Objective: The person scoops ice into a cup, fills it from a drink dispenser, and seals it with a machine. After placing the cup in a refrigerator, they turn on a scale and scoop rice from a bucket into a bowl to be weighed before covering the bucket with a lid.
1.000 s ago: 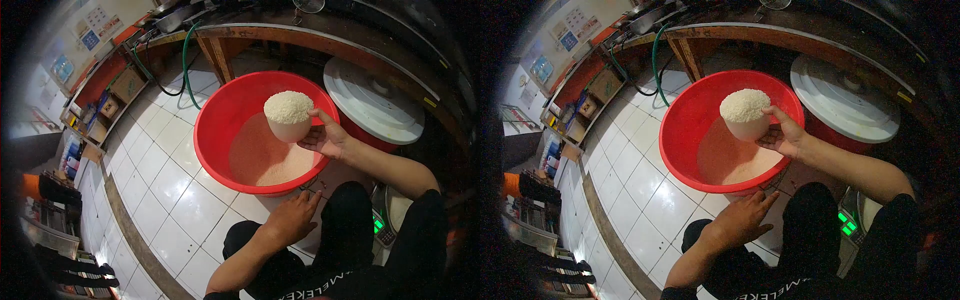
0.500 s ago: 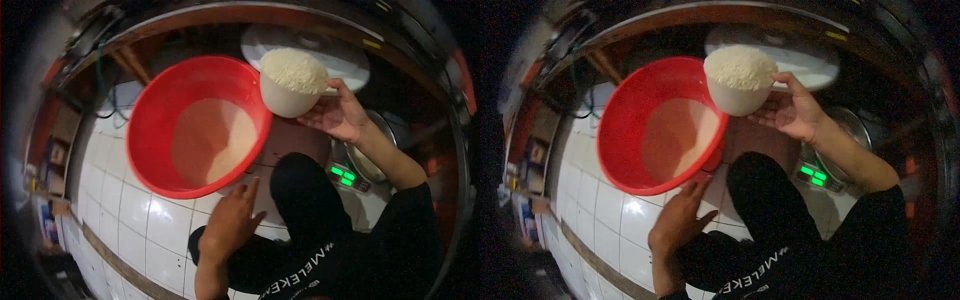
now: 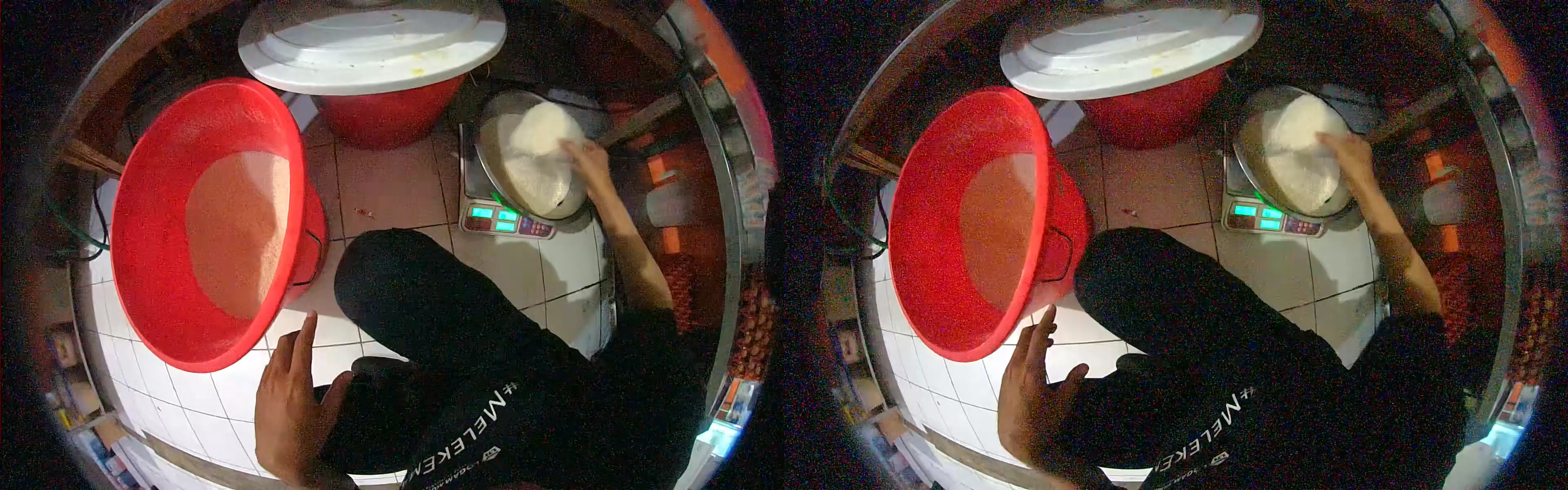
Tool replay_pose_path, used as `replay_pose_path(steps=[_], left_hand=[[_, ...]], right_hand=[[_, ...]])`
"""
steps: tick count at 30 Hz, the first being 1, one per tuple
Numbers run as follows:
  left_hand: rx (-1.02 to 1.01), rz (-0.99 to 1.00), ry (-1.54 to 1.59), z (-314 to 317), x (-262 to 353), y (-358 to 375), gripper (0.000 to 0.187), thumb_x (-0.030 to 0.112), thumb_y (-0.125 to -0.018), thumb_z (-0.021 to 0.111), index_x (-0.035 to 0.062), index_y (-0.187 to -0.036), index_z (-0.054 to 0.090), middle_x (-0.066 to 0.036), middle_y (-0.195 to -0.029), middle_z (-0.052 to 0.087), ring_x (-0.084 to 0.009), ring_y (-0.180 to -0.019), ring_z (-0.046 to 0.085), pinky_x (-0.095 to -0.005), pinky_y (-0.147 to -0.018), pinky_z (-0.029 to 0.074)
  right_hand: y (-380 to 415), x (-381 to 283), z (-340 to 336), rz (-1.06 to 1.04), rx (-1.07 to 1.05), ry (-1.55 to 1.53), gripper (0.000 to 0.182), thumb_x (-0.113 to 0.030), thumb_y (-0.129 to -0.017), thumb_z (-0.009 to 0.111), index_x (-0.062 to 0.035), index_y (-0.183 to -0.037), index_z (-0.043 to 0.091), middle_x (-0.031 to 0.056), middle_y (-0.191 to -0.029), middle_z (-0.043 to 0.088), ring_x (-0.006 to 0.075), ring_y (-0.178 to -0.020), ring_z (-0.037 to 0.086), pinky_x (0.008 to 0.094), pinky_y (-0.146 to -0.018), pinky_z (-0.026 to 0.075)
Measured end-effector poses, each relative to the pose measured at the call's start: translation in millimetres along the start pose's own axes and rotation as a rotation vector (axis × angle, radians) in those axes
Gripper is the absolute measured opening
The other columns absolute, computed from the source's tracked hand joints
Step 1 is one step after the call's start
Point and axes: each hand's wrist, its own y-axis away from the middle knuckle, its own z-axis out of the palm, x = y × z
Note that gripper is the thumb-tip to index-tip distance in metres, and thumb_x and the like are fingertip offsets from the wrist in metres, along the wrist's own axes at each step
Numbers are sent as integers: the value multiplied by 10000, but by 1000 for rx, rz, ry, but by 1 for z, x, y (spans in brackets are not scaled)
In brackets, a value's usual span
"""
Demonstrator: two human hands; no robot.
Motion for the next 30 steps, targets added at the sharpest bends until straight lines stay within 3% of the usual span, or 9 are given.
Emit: replay_pose_path(steps=[2, 9, 12, 14, 15, 17, 19, 26, 30], left_hand=[[1, -13, 14, 2, 1, 1, 792, 205, -788, 750, 52, -1449, 341, -225, -1190, 541, -397, -1042, 579, -454, -899, 471], [67, -28, 12, 1, 7, -2, 850, 52, -691, 775, 79, -1435, 366, -218, -1151, 584, -374, -1013, 603, -449, -850, 513], [66, -25, 5, 0, 7, -6, 848, 52, -694, 772, 86, -1437, 365, -217, -1137, 584, -376, -1015, 601, -452, -849, 511], [61, -22, 14, -2, 8, -6, 842, 55, -698, 770, 88, -1436, 367, -215, -1138, 582, -375, -1020, 599, -453, -851, 509], [49, -24, 22, -4, 10, -5, 841, 59, -699, 770, 87, -1436, 366, -216, -1147, 577, -376, -1026, 596, -451, -855, 508], [35, -35, 32, -5, 7, -3, 840, 63, -701, 769, 86, -1436, 365, -216, -1155, 572, -377, -1033, 594, -449, -859, 507], [20, -87, 36, -5, 1, -1, 826, 69, -707, 764, 79, -1432, 370, -218, -1173, 561, -372, -1060, 583, -448, -869, 504], [69, -65, 18, -3, -7, 7, 712, 204, -810, 720, 75, -1425, 384, -203, -1263, 518, -386, -1068, 569, -443, -920, 472], [167, -19, 49, 4, -16, 8, 683, 192, -811, 709, 35, -1396, 392, -232, -1297, 478, -376, -1061, 578, -431, -919, 482]], right_hand=[[26, -14, 18, -366, 262, 821, 701, -203, -719, 782, -2, -1312, 466, 213, -1268, 566, 384, -1116, 585, 442, -968, 465], [8, -13, -4, -878, 311, 1211, 896, -65, -668, 786, -3, -1424, 309, 262, -1454, 329, 420, -1340, 341, 459, -1104, 312], [1, -26, -3, -840, 465, 810, 858, -60, -702, 793, 23, -1409, 314, 212, -1424, 403, 368, -1275, 446, 444, -1085, 345], [-7, -33, -1, -449, 395, 63, 764, -157, -774, 788, 46, -1376, 363, 149, -1357, 494, 272, -1201, 523, 398, -1049, 383], [3, -52, 0, -447, 387, 65, 764, -157, -774, 788, 46, -1376, 363, 149, -1357, 494, 272, -1201, 523, 398, -1049, 383], [37, -103, 12, -95, 120, -277, 684, -272, -823, 761, 45, -1333, 434, 112, -1263, 571, 204, -1148, 552, 339, -1005, 422], [49, -121, 40, -207, 53, -275, 637, -313, -831, 738, 34, -1301, 484, 123, -1218, 600, 208, -1140, 561, 325, -992, 439], [133, -282, 211, -811, -776, -156, 689, -295, -847, 715, 9, -1380, 400, 156, -1317, 528, 231, -1210, 526, 369, -1036, 415], [140, -312, 378, -1291, -913, 195, 807, -310, -736, 795, -9, -1383, 419, 178, -1308, 548, 280, -1215, 536, 369, -1047, 411]])
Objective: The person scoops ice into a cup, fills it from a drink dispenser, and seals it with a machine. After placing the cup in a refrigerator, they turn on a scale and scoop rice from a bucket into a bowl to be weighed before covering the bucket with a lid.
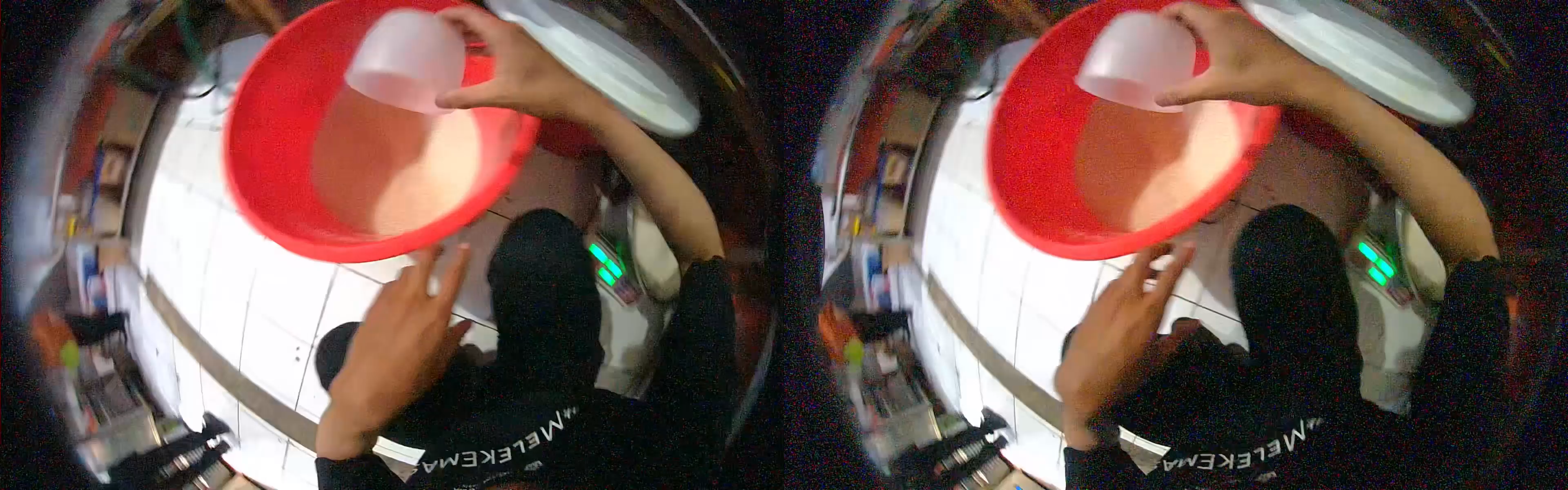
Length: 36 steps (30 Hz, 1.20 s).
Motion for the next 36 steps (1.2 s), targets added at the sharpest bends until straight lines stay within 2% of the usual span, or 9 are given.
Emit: replay_pose_path(steps=[3, 5, 9, 17, 23, 27, 29, 33, 36], left_hand=[[57, 7, -14, 9, -4, 2, 708, 208, -822, 701, 32, -1415, 358, -248, -1287, 472, -386, -1059, 583, -432, -910, 490], [22, 31, -18, 8, -10, 2, 723, 209, -820, 700, 6, -1414, 341, -256, -1276, 471, -374, -1044, 587, -424, -890, 499], [101, 81, -67, 14, -22, -5, 789, 203, -792, 703, -23, -1433, 302, -253, -1254, 484, -352, -996, 601, -416, -859, 512], [43, 152, -29, 3, -37, -11, 745, 180, -836, 644, -34, -1451, 283, -220, -1243, 510, -319, -1018, 602, -398, -892, 502], [67, 200, 43, 6, -42, -14, 707, 128, -848, 618, -44, -1447, 285, -209, -1160, 538, -319, -1005, 598, -395, -902, 493], [46, 183, 40, 8, -43, -12, 686, 141, -857, 602, -54, -1437, 293, -203, -1165, 545, -307, -1038, 590, -386, -906, 489], [73, 177, 17, 13, -44, -9, 681, 149, -859, 598, -57, -1434, 297, -204, -1175, 547, -304, -1041, 592, -383, -907, 489], [194, 180, -46, 22, -44, -1, 685, 168, -862, 602, -56, -1433, 299, -211, -1182, 555, -300, -1033, 599, -388, -891, 502], [153, 174, -35, 14, -43, 3, 721, 195, -855, 628, -58, -1438, 288, -241, -1204, 543, -321, -1042, 600, -401, -893, 506]], right_hand=[[-76, 58, 90, -367, -17, 327, 822, -254, -697, 798, 15, -1372, 414, 239, -1310, 521, 355, -1243, 499, 401, -1032, 431], [-111, 35, 115, -176, -392, 533, 833, -243, -696, 785, 48, -1374, 397, 256, -1348, 483, 376, -1285, 453, 428, -1042, 420], [-125, 127, 224, -373, -363, 695, 750, -240, -685, 777, 105, -1265, 449, 280, -1277, 509, 389, -1230, 491, 463, -1019, 424], [-71, 85, 244, 106, -1057, 317, 659, -392, -551, 860, 106, -921, 636, 222, -724, 641, 331, -767, 679, 385, -683, 544], [-65, 88, 236, 359, -1299, -102, 555, -313, -662, 770, 78, -1035, 642, 132, -832, 663, 199, -735, 627, 326, -657, 528], [-76, 93, 228, 466, -1201, -600, 346, -338, -811, 706, -8, -890, 642, 69, -808, 656, 148, -650, 603, 278, -610, 496], [-81, 101, 231, 618, -1113, -1008, 448, -234, -882, 624, 77, -1193, 537, 105, -1027, 651, 138, -820, 634, 281, -741, 528], [-75, 62, 212, 718, -702, -1269, 254, -248, -967, 538, -10, -1046, 575, 86, -913, 647, 176, -750, 643, 351, -772, 570], [-73, 33, 189, 742, -556, -1400, 456, -317, -905, 565, 2, -1226, 502, 142, -1087, 613, 258, -962, 628, 437, -913, 530]])
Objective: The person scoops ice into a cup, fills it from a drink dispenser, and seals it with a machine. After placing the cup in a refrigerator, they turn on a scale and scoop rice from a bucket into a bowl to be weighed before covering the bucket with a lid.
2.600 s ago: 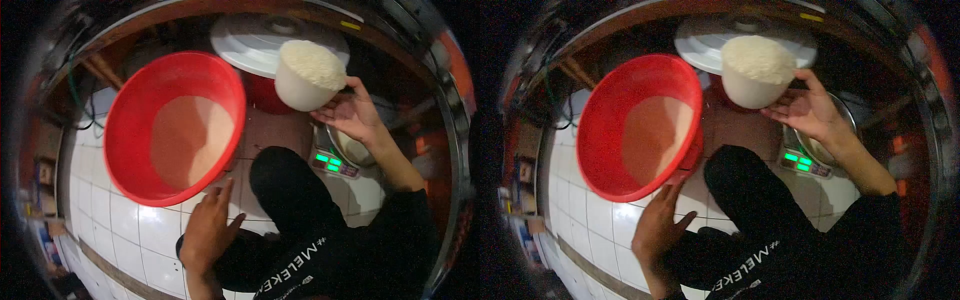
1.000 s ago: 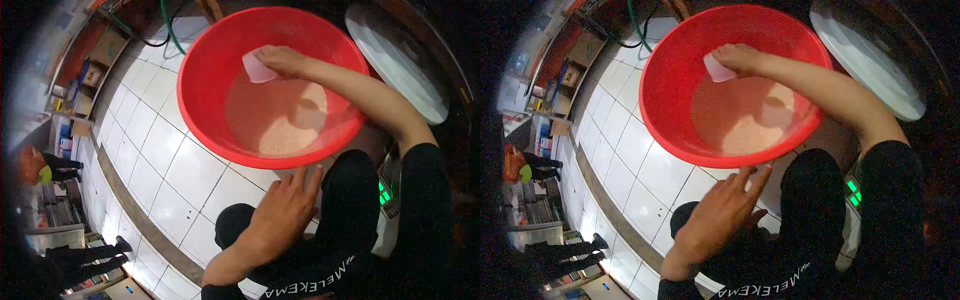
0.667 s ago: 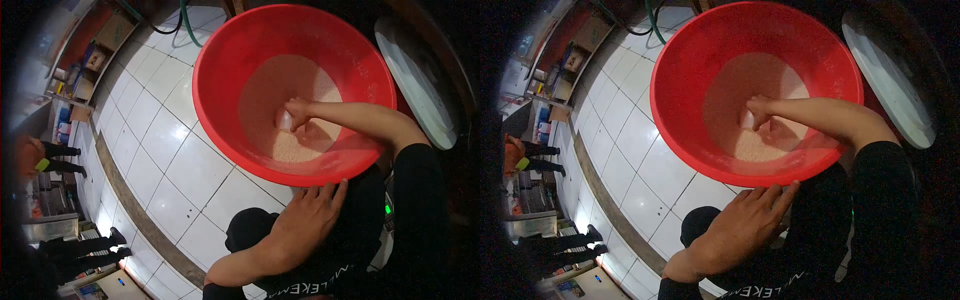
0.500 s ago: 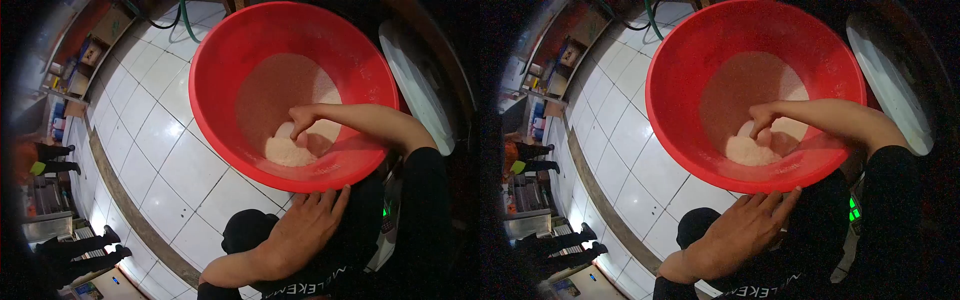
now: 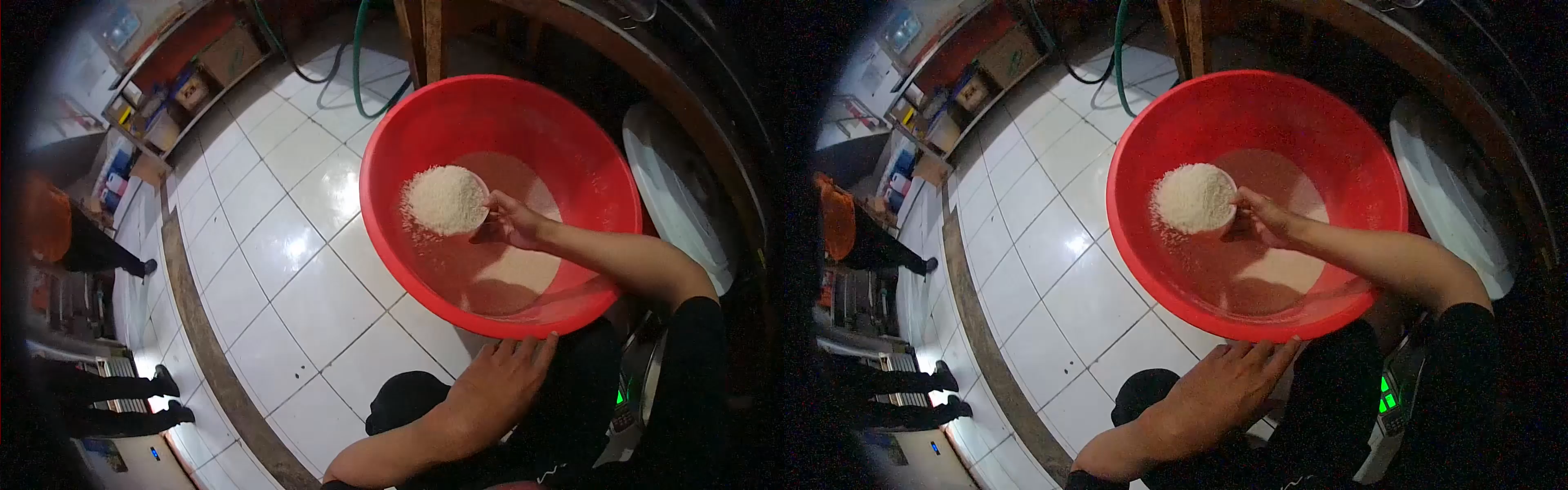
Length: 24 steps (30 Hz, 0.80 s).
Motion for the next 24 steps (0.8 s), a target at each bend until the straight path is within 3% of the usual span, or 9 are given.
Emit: replay_pose_path(steps=[2, 8, 11, 16, 19, 24], left_hand=[[-53, 4, 23, -4, 3, 2, 741, 212, -854, 642, -59, -1442, 280, -260, -1221, 530, -337, -1049, 599, -407, -895, 508], [-105, -10, 25, -15, 18, 1, 772, 234, -869, 657, -39, -1461, 244, -287, -1267, 483, -386, -1034, 597, -421, -891, 511], [-156, 22, 40, -11, 26, 0, 770, 229, -867, 660, -24, -1466, 248, -283, -1258, 487, -388, -1026, 597, -430, -895, 506], [-310, -58, 107, -16, 38, -4, 739, 235, -860, 666, 27, -1461, 290, -266, -1234, 529, -403, -1051, 581, -450, -946, 471], [-266, -108, 1, -23, 47, -13, 718, 183, -847, 684, 19, -1446, 324, -262, -1184, 553, -379, -1039, 588, -430, -918, 478], [-348, -107, -23, -21, 49, -16, 750, 202, -826, 720, 36, -1452, 340, -226, -1188, 552, -357, -1037, 583, -434, -922, 477]], right_hand=[[17, -2, 25, -87, 45, -126, 623, -372, -839, 600, 3, -1314, 453, 169, -1220, 548, 291, -1133, 557, 468, -988, 474], [79, -32, 51, -349, 171, -189, 727, -412, -825, 624, 19, -1362, 391, 183, -1273, 501, 327, -1150, 549, 460, -1028, 450], [122, -47, 63, -336, 205, -231, 755, -443, -816, 640, 26, -1356, 397, 187, -1280, 500, 332, -1168, 545, 453, -1048, 436], [201, -56, 55, -417, 296, -233, 693, -469, -805, 659, 29, -1263, 509, 187, -1171, 600, 311, -1015, 621, 439, -991, 484], [266, -48, 38, -478, 280, -242, 649, -469, -824, 640, 26, -1233, 546, 183, -1097, 642, 313, -971, 638, 439, -985, 487], [388, -7, 43, -579, 647, -369, 671, -469, -826, 628, 23, -1269, 521, 185, -1141, 620, 341, -1111, 594, 522, -1013, 444]])
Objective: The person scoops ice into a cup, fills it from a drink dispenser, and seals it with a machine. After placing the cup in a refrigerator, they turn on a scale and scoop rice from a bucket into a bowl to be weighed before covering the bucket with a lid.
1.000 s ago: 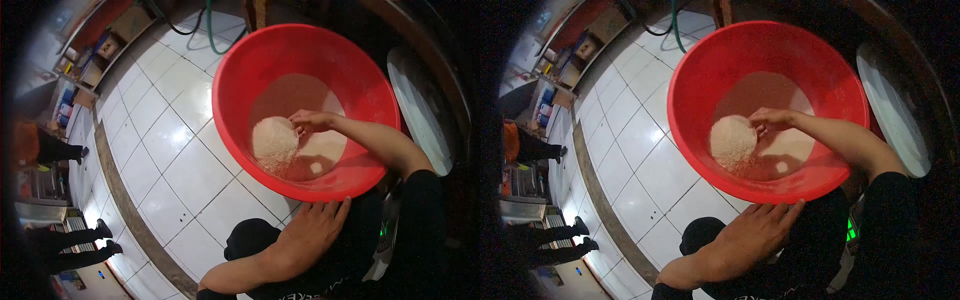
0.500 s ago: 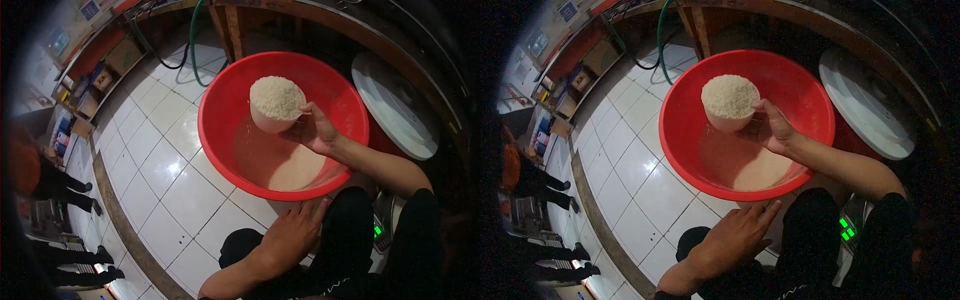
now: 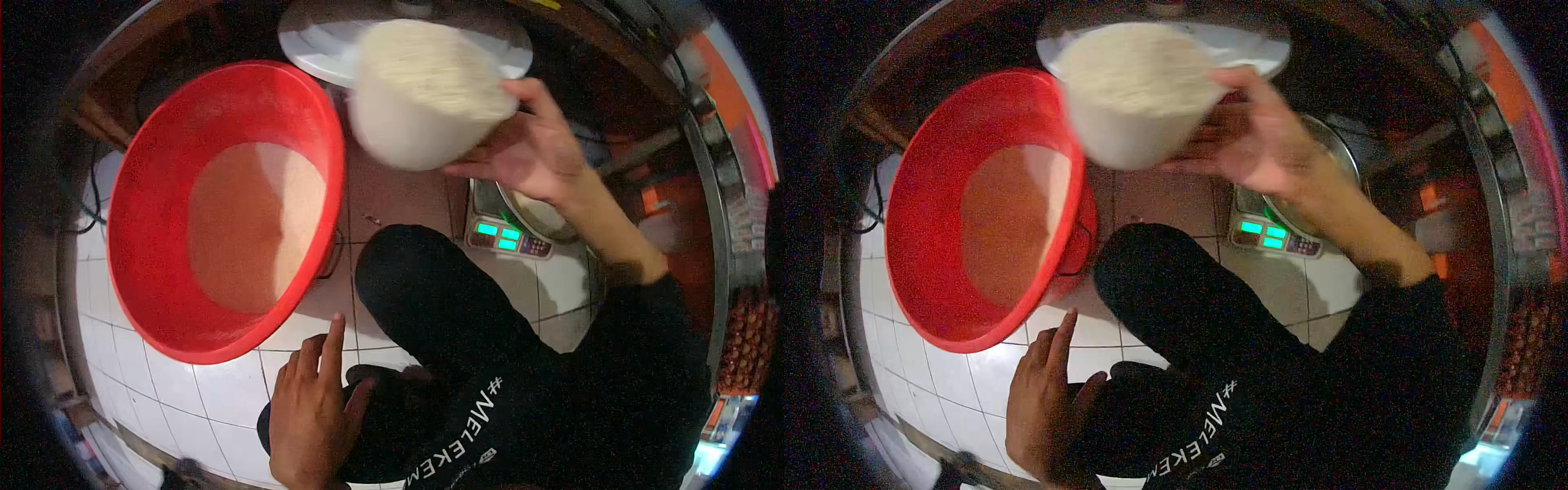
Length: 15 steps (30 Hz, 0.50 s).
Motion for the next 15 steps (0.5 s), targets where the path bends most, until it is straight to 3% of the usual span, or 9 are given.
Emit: replay_pose_path(steps=[2, 4, 6, 7, 9, 11, 12, 14, 15], left_hand=[[-2, -3, 12, 1, 10, 1, 797, 173, -776, 746, 51, -1451, 341, -230, -1179, 551, -381, -1055, 569, -448, -921, 467], [-8, -10, 21, 10, 12, 0, 847, 144, -726, 773, 66, -1451, 342, -234, -1169, 550, -406, -1072, 554, -462, -919, 456], [29, 35, 139, 0, 1, -2, 646, 173, -850, 653, 103, -1436, 391, -251, -1278, 538, -422, -1167, 528, -467, -981, 433], [19, 39, 132, -5, 5, -7, 646, 173, -850, 653, 103, -1436, 391, -251, -1278, 538, -422, -1167, 528, -467, -981, 433], [-24, -37, 65, -7, 7, -13, 854, 136, -711, 778, 63, -1446, 350, -239, -1189, 546, -412, -1068, 558, -459, -911, 461], [-17, -17, 50, -2, 5, -12, 846, 129, -712, 776, 56, -1442, 355, -242, -1197, 545, -416, -1069, 560, -460, -908, 464], [-12, -6, 36, 0, 5, -12, 839, 123, -713, 773, 49, -1438, 359, -244, -1204, 544, -420, -1070, 561, -461, -905, 467], [-33, -35, 45, -4, 10, -17, 834, 119, -714, 770, 45, -1437, 360, -244, -1199, 547, -419, -1081, 559, -461, -913, 467], [-62, -64, 51, -7, 12, -17, 830, 114, -716, 767, 40, -1436, 360, -245, -1195, 550, -419, -1092, 558, -462, -921, 466]], right_hand=[[39, -8, -40, -95, 211, 2, 721, -475, -823, 625, 24, -1319, 466, 206, -1230, 560, 378, -1166, 552, 530, -1041, 419], [69, -4, -88, -196, 382, -38, 743, -384, -794, 696, 31, -1341, 411, 217, -1300, 494, 390, -1183, 527, 532, -1053, 413], [84, -6, -120, -252, 503, -77, 754, -346, -776, 728, 42, -1335, 403, 217, -1308, 484, 385, -1186, 523, 523, -1053, 420], [89, -8, -141, -268, 642, -30, 734, -326, -782, 737, 45, -1332, 421, 184, -1214, 534, 348, -1156, 553, 480, -988, 474], [101, -7, -199, -287, 783, 23, 715, -306, -788, 746, 47, -1329, 439, 152, -1121, 584, 311, -1127, 583, 437, -923, 529], [113, -2, -267, -243, 1139, 546, 642, -298, -754, 786, 50, -1233, 539, 130, -1034, 641, 272, -974, 649, 376, -860, 540], [116, 4, -283, -247, 1138, 549, 642, -298, -754, 786, 50, -1233, 539, 130, -1034, 641, 272, -974, 649, 376, -860, 540], [116, 6, -298, -449, 1406, 973, 663, -246, -670, 858, 95, -1150, 554, 153, -991, 691, 282, -912, 668, 353, -830, 525], [119, 3, -298, -449, 1400, 977, 663, -246, -670, 858, 95, -1150, 554, 153, -991, 691, 282, -912, 668, 353, -830, 525]])
